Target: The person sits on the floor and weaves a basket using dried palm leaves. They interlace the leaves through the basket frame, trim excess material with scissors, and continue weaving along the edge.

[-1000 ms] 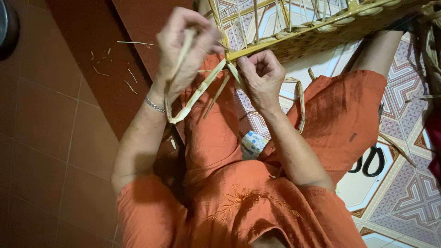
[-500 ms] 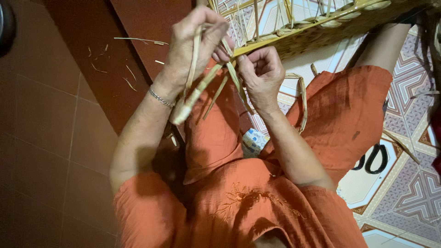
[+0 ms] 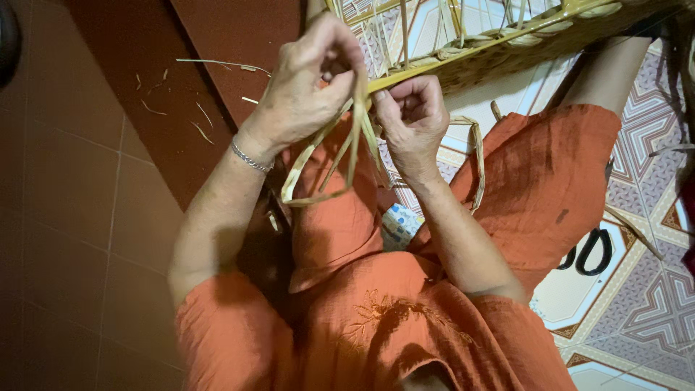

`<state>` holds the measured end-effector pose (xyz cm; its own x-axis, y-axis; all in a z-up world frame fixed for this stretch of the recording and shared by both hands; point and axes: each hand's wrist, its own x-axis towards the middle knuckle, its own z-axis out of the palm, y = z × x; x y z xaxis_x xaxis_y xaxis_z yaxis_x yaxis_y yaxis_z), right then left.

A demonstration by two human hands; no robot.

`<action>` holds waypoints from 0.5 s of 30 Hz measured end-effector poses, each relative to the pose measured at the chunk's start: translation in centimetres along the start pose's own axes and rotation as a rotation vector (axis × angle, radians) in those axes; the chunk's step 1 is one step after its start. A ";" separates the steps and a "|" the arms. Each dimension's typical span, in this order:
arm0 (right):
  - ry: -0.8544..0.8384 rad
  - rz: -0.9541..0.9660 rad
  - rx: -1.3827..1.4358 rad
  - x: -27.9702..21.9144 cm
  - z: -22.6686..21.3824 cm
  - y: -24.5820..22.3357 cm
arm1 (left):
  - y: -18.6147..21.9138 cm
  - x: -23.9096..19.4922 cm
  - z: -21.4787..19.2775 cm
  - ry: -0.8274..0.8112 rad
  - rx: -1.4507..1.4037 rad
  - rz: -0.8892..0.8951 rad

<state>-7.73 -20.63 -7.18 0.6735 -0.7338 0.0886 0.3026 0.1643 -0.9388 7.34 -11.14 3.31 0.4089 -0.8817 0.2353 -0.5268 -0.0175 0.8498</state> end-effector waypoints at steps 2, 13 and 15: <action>0.000 -0.002 0.014 0.1 0.0 0.1 | 0.2 0.3 0.3 0.075 -0.296 -0.152; -0.001 -0.021 -0.034 -0.3 -0.1 -0.1 | 0.8 -0.1 -0.2 -0.032 -0.214 -0.294; -0.001 -0.017 -0.067 -0.3 -0.1 -0.2 | 0.4 0.1 -0.2 -0.026 -0.172 -0.291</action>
<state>-8.04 -20.50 -7.08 0.6694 -0.7355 0.1048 0.2683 0.1078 -0.9573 7.30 -11.16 3.78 0.5038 -0.8629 -0.0392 -0.2561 -0.1925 0.9473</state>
